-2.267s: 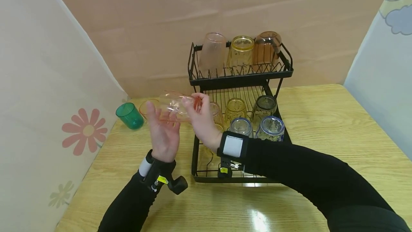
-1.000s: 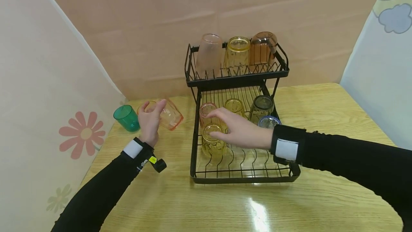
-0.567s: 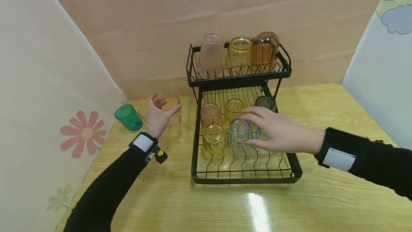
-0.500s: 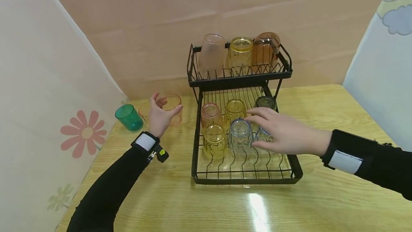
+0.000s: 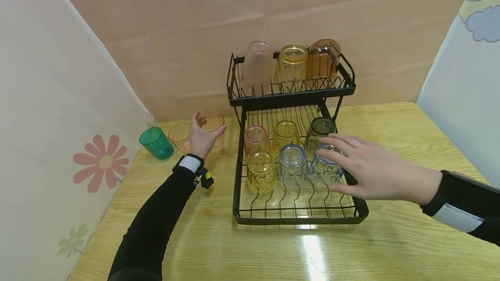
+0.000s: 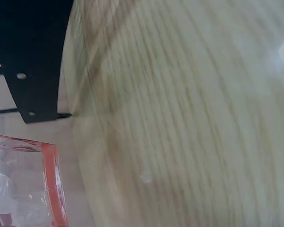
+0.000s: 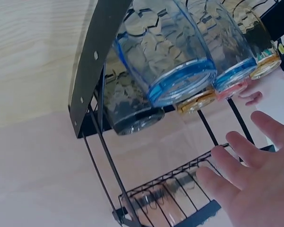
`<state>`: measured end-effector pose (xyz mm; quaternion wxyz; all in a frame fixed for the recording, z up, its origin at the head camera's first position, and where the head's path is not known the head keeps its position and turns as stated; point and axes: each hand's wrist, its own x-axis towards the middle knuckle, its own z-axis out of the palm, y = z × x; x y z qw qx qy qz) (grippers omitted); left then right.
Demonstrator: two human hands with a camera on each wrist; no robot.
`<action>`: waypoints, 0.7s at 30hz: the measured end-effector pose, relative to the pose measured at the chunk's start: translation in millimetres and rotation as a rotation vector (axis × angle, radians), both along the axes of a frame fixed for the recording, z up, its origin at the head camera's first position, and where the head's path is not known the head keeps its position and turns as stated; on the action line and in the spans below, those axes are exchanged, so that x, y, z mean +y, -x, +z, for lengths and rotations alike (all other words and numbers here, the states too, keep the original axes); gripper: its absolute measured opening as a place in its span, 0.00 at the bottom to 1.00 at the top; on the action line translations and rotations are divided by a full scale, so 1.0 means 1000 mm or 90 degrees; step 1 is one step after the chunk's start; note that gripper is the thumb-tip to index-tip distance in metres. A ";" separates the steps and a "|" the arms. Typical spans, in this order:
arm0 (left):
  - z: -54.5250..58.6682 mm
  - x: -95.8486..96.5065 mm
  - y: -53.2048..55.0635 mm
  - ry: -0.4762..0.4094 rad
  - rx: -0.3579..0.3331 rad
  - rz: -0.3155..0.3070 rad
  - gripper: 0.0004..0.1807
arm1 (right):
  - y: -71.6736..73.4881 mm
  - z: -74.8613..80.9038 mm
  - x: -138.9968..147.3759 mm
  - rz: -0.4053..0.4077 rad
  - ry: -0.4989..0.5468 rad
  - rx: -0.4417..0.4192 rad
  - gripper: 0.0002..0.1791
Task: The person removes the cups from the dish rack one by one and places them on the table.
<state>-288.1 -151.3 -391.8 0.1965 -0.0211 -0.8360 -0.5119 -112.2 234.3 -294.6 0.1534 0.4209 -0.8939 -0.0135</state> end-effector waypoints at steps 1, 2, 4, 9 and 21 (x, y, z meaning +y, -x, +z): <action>-0.002 0.000 0.002 -0.008 0.001 0.003 0.54 | -0.001 0.001 0.001 -0.004 -0.001 0.001 0.40; -0.004 0.001 0.004 -0.017 0.002 0.004 0.53 | -0.002 0.001 0.002 -0.008 -0.002 0.002 0.40; -0.008 0.001 0.007 -0.035 0.004 0.008 0.53 | -0.004 0.002 0.005 -0.016 -0.007 0.009 0.41; -0.019 0.001 0.014 -0.063 -0.008 0.031 0.53 | -0.009 0.004 0.011 -0.040 -0.001 0.010 0.43; -0.034 0.001 0.022 -0.093 -0.022 0.046 0.53 | -0.013 0.002 0.024 -0.077 0.026 -0.006 0.45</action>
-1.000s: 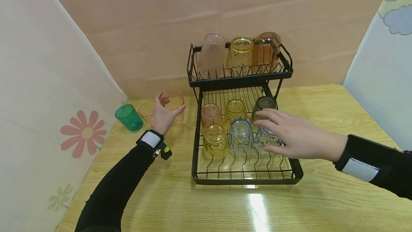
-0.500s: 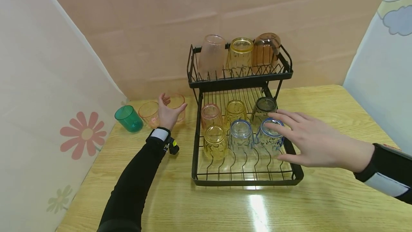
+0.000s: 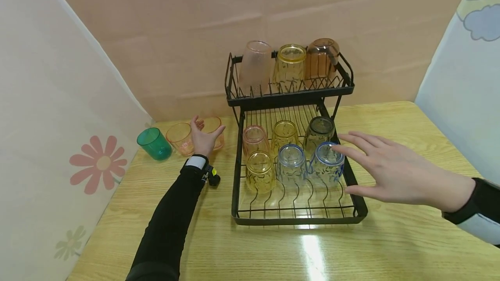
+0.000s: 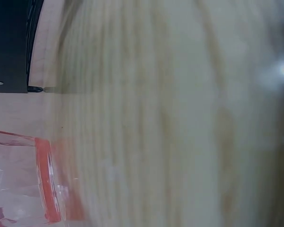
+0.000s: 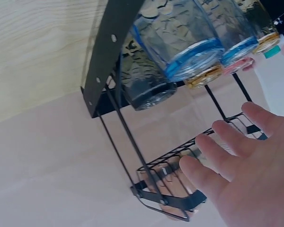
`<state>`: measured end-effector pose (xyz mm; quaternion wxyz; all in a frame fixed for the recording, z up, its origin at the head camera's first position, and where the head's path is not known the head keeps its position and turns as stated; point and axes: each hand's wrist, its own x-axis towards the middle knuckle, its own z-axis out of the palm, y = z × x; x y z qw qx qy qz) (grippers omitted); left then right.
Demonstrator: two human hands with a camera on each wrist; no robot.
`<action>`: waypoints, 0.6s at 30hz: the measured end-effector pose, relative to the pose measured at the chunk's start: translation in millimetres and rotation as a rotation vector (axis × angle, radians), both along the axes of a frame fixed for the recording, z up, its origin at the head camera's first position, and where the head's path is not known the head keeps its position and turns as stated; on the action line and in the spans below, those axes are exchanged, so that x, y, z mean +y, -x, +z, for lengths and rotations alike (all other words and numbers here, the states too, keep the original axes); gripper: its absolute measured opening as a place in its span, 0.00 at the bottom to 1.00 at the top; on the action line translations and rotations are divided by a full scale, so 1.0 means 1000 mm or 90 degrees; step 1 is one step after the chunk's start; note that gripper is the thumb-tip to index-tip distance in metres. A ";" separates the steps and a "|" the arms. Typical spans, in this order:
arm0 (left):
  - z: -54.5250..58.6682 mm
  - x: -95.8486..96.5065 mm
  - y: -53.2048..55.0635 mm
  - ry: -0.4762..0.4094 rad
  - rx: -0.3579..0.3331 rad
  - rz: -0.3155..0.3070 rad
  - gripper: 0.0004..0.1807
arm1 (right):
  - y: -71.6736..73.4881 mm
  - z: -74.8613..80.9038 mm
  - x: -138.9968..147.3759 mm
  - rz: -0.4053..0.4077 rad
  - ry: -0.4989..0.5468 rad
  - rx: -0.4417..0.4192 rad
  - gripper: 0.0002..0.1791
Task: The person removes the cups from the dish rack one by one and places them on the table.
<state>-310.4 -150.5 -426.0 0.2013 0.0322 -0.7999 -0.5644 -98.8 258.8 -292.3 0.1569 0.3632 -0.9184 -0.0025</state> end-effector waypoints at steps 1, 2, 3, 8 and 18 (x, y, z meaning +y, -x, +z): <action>0.000 0.000 0.000 0.000 -0.003 0.000 0.53 | 0.001 -0.001 0.001 -0.002 0.003 0.000 0.46; 0.001 0.001 -0.001 -0.002 -0.006 -0.002 0.52 | 0.002 -0.003 0.003 -0.004 0.006 0.000 0.46; 0.001 0.001 -0.002 -0.001 -0.009 -0.003 0.51 | 0.004 -0.005 0.004 -0.007 0.010 -0.002 0.47; 0.006 -0.001 -0.007 0.023 -0.028 -0.025 0.51 | 0.017 -0.015 0.003 -0.023 0.023 -0.040 0.48; 0.020 -0.012 -0.042 0.130 -0.044 -0.096 0.53 | 0.045 -0.030 -0.013 -0.031 -0.024 -0.123 0.49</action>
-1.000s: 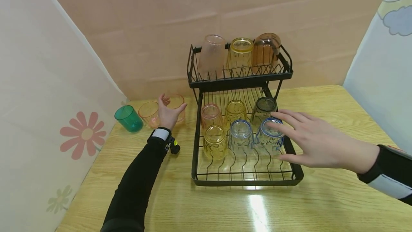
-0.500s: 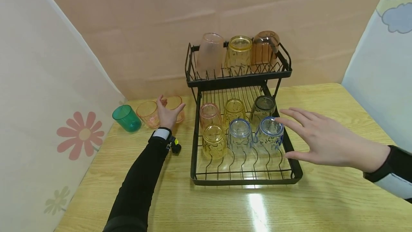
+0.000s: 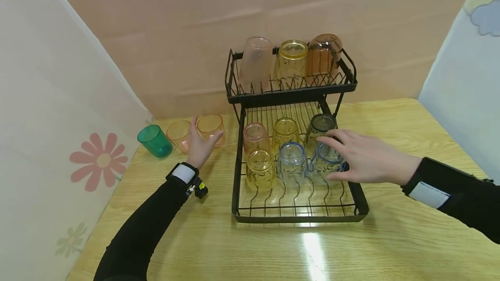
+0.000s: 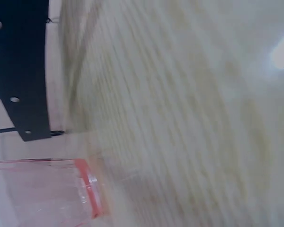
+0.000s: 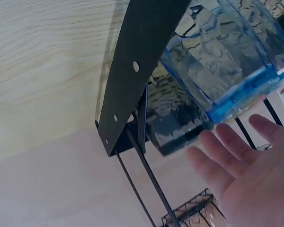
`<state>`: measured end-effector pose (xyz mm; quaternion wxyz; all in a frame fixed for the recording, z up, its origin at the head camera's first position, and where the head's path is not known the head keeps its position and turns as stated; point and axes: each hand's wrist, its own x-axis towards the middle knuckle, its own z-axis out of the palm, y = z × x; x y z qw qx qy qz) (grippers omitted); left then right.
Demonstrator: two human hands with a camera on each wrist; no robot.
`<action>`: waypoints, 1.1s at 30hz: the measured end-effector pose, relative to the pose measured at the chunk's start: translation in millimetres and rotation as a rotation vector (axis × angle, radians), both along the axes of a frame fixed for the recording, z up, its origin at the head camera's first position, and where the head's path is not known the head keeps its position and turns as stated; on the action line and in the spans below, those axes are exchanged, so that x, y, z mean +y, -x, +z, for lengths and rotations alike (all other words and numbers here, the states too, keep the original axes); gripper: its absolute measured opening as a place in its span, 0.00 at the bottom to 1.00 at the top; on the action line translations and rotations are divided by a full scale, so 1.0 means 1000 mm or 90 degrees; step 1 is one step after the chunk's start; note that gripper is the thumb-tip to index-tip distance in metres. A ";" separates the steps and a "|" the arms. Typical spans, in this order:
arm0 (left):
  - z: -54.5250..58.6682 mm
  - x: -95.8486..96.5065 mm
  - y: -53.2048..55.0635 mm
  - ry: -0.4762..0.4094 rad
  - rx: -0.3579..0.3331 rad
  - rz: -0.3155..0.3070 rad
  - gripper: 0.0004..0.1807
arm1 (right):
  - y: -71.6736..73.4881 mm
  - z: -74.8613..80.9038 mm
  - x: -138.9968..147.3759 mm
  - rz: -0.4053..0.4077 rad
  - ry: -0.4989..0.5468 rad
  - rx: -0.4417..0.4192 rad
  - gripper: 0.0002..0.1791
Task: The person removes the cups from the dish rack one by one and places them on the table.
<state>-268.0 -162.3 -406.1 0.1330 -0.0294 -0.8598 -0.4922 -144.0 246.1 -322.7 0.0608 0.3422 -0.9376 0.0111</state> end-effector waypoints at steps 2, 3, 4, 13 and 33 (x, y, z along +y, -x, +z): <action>0.004 -0.003 -0.007 -0.004 0.001 -0.014 0.52 | 0.005 -0.002 -0.004 -0.002 -0.003 -0.015 0.49; 0.006 -0.004 -0.011 -0.003 0.003 -0.019 0.52 | 0.007 -0.004 -0.005 -0.001 0.000 -0.020 0.49; 0.008 -0.005 -0.014 -0.003 0.008 -0.026 0.51 | 0.009 -0.005 -0.007 -0.003 0.001 -0.025 0.49; 0.025 -0.015 -0.042 -0.012 0.032 -0.095 0.44 | 0.019 -0.020 -0.013 -0.007 -0.008 -0.050 0.46; 0.083 -0.006 -0.103 -0.010 0.042 -0.166 0.43 | 0.030 -0.020 -0.013 0.069 0.019 0.013 0.44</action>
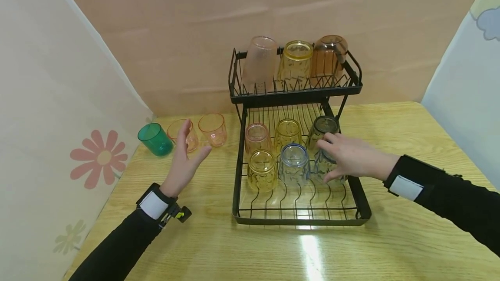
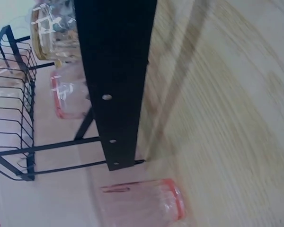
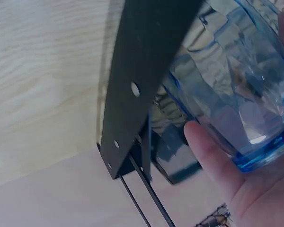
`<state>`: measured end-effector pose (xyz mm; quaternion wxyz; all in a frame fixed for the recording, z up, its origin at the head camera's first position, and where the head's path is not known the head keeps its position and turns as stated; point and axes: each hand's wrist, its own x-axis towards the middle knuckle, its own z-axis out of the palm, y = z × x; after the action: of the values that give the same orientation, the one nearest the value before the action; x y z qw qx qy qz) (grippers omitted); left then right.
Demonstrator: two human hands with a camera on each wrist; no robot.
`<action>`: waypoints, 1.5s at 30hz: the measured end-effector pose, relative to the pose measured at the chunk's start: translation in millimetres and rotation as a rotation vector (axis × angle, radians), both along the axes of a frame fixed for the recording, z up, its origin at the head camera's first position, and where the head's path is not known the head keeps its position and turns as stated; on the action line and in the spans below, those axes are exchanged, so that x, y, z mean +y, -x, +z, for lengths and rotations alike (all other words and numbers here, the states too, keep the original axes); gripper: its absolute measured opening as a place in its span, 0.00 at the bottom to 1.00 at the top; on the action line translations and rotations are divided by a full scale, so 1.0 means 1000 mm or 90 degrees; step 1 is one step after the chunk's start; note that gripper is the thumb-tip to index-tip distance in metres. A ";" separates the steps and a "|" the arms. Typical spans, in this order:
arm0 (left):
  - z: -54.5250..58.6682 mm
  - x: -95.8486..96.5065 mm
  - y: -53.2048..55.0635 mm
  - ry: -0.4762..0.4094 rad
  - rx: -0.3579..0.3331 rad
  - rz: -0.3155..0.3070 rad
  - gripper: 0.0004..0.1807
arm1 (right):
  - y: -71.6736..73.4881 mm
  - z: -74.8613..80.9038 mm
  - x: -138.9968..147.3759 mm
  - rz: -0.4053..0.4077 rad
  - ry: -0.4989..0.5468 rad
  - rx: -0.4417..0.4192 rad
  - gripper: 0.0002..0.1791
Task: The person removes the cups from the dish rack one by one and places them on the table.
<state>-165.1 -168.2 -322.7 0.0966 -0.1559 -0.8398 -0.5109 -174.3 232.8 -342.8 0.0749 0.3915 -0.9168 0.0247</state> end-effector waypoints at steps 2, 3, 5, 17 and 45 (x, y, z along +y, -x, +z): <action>-0.005 -0.002 0.002 0.001 0.003 -0.006 0.43 | 0.000 0.005 0.000 -0.003 0.002 -0.010 0.46; -0.007 -0.003 0.003 0.003 0.003 -0.006 0.43 | -0.001 0.008 0.000 -0.008 0.002 -0.015 0.47; -0.013 -0.005 0.007 0.010 0.012 -0.006 0.44 | -0.001 0.016 0.000 -0.016 0.008 -0.023 0.48; -0.010 0.003 0.008 0.041 0.050 -0.010 0.46 | -0.006 0.067 -0.002 -0.037 0.005 -0.006 0.43; 0.008 0.073 -0.005 0.072 0.105 -0.144 0.51 | -0.024 0.059 -0.030 -0.136 0.349 -0.147 0.36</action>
<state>-160.3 -95.6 -314.5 0.0981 -0.2958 -0.8336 -0.4561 -150.7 202.8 -284.0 0.0756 0.2530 -0.9142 0.3073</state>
